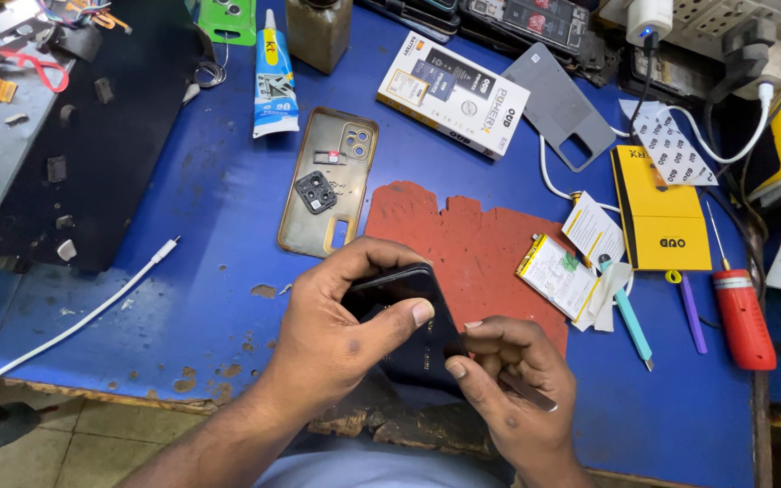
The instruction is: The person cleans the battery area of a disassembled smartphone with a cloth, then places the back cover onto the phone and presses the edges to secure it. They use tweezers to adjust internal components and inspect the device.
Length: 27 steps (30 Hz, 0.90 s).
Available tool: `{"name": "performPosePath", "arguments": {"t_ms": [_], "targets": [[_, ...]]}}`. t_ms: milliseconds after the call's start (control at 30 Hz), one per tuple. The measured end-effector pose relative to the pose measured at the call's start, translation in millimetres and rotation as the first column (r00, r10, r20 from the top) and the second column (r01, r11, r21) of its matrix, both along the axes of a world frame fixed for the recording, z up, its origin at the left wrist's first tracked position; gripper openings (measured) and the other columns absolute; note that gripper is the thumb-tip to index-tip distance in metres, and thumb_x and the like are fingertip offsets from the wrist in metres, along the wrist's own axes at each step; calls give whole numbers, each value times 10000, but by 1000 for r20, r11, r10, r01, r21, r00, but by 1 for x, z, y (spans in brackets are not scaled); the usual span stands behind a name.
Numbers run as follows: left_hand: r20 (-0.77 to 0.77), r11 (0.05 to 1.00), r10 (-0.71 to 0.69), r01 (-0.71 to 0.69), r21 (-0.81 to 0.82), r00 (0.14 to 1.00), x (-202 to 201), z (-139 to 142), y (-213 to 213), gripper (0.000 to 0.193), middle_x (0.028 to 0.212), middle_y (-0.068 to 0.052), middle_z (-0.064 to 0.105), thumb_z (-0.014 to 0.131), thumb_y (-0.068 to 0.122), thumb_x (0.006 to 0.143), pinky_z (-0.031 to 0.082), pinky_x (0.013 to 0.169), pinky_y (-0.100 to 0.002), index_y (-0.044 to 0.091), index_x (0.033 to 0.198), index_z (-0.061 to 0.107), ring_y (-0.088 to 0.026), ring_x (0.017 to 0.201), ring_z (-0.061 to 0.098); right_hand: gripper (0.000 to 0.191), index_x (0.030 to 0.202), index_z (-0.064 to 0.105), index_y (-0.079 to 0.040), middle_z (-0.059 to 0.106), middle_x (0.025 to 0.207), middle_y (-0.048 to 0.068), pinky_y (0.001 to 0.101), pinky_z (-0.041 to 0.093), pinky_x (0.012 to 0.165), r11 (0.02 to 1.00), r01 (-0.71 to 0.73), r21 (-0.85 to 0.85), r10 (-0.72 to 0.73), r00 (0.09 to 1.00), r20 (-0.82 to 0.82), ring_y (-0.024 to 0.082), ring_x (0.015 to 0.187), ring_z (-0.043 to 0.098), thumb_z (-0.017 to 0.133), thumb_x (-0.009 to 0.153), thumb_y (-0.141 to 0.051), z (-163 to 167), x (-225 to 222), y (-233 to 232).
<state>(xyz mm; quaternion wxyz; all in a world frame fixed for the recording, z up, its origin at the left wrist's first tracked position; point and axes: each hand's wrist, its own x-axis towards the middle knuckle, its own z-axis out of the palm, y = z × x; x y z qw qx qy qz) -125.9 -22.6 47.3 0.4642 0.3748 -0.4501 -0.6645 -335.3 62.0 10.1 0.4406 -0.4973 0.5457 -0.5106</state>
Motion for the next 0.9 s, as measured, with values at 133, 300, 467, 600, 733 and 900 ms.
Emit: {"name": "performPosePath", "arguments": {"t_ms": [133,300,467,600,733,900], "targets": [[-27,1000,-3,3,-5,1000,1,-5,0,261,952,-17,719,779,59,851,576,807,-244,25,1097,697,-64,874,670,322,1181,618,32,684,891,67,197,455,588,999,-45,-11,45,999,26,39,707,586,727,885,96,3,1,0],[-41,1000,-7,6,-28,999,2,-9,1,266,958,-21,719,788,60,844,570,805,-243,20,1091,697,-64,879,667,307,1163,639,19,666,838,34,187,416,565,996,-76,-37,72,994,-86,18,658,528,738,880,85,9,-1,1],[-50,1000,5,-6,-26,999,1,-11,2,273,962,-22,721,790,62,836,568,809,-244,21,1091,701,-67,879,665,305,1159,659,4,642,803,13,184,399,555,995,-82,-55,73,986,-149,12,642,504,753,877,71,12,0,-1],[-45,999,39,-40,-33,998,-1,-11,4,278,959,-25,719,790,53,823,569,816,-247,17,1084,701,-71,884,667,294,1157,667,17,664,815,25,190,408,560,995,-92,-28,88,989,-119,17,650,519,746,878,69,13,1,-1],[-51,999,34,-35,-30,998,0,-11,4,272,953,-26,717,788,56,821,567,809,-248,14,1076,704,-73,881,664,285,1142,669,25,672,812,34,193,423,552,997,-83,-1,83,989,-120,22,650,550,753,872,65,12,4,0],[-29,999,27,-28,-45,999,2,-9,4,266,952,-21,720,785,67,824,570,810,-245,21,1074,706,-69,879,666,304,1168,637,26,683,841,41,193,428,551,996,-78,-47,75,995,-66,19,657,552,731,883,80,10,4,0]]}}
